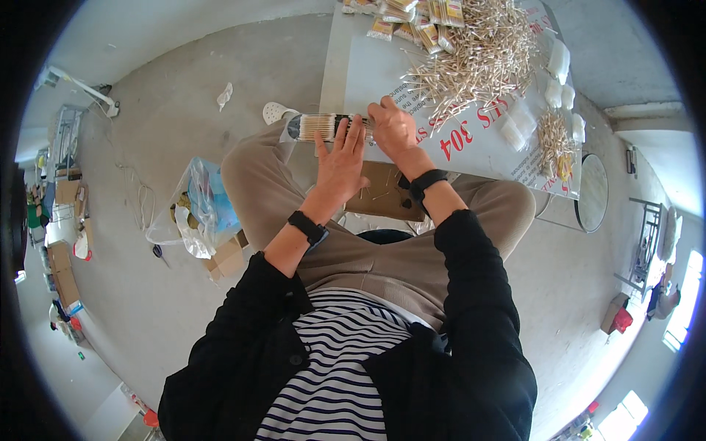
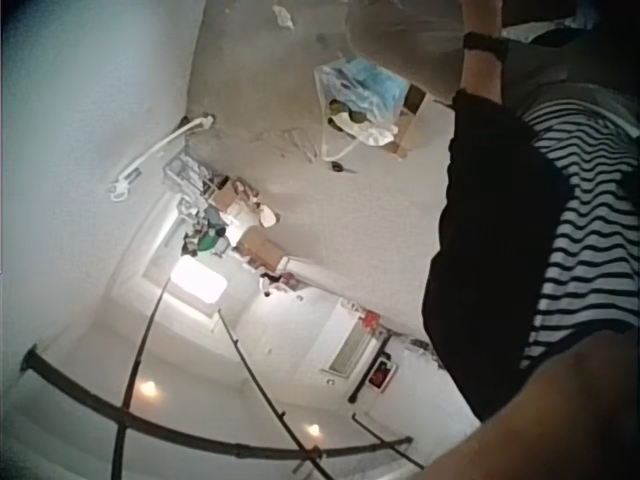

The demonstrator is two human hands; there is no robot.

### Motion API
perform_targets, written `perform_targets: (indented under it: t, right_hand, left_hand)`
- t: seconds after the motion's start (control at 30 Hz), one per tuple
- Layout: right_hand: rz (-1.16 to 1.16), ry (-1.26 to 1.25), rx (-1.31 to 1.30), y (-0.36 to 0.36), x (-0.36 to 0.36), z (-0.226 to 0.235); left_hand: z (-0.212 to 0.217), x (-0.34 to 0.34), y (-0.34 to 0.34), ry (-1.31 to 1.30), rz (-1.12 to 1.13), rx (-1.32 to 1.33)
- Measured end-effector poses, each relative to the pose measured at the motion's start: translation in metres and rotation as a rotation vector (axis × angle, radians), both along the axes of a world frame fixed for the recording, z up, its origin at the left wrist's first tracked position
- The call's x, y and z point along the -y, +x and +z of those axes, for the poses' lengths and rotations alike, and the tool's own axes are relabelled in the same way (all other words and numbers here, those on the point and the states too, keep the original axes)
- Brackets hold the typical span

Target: Packing small wooden sticks into individual plastic bags at a workshop table.

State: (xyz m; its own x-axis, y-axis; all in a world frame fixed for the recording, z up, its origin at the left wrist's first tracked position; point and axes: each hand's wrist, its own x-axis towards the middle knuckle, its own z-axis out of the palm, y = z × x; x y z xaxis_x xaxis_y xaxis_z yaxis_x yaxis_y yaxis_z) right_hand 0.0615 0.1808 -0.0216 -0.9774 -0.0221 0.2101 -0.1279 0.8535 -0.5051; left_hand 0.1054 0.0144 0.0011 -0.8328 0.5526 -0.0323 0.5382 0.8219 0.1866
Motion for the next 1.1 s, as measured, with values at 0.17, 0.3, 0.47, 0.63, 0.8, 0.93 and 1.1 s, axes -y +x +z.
perform_targets:
  t: [0.17, 0.3, 0.47, 0.63, 0.8, 0.93, 1.1]
  right_hand:
    - [0.012, -0.045, -0.026, 0.006, 0.006, 0.0]
    - [-0.198, 0.149, -0.016, -0.009, -0.026, -0.006]
    - [-0.548, 0.193, 0.208, -0.035, -0.063, 0.011]
    - [-0.562, 0.194, 0.421, -0.043, -0.068, 0.017]
    - [-0.378, -0.022, 0.533, -0.045, -0.085, 0.031]
    - [-0.351, -0.092, 0.547, -0.058, -0.102, 0.026]
    - [-0.152, -0.275, 0.318, -0.04, -0.079, 0.014]
  left_hand:
    - [0.001, 0.003, 0.0, -0.006, 0.004, 0.007]
    - [0.005, -0.004, -0.003, 0.009, -0.001, 0.041]
    - [0.006, -0.002, 0.0, 0.038, 0.003, 0.029]
    - [0.007, 0.0, 0.0, 0.05, 0.0, 0.029]
    - [0.007, 0.003, 0.0, 0.074, 0.001, 0.013]
    - [0.008, 0.0, -0.002, 0.074, -0.005, 0.01]
    - [0.009, 0.0, -0.001, 0.062, 0.005, 0.038]
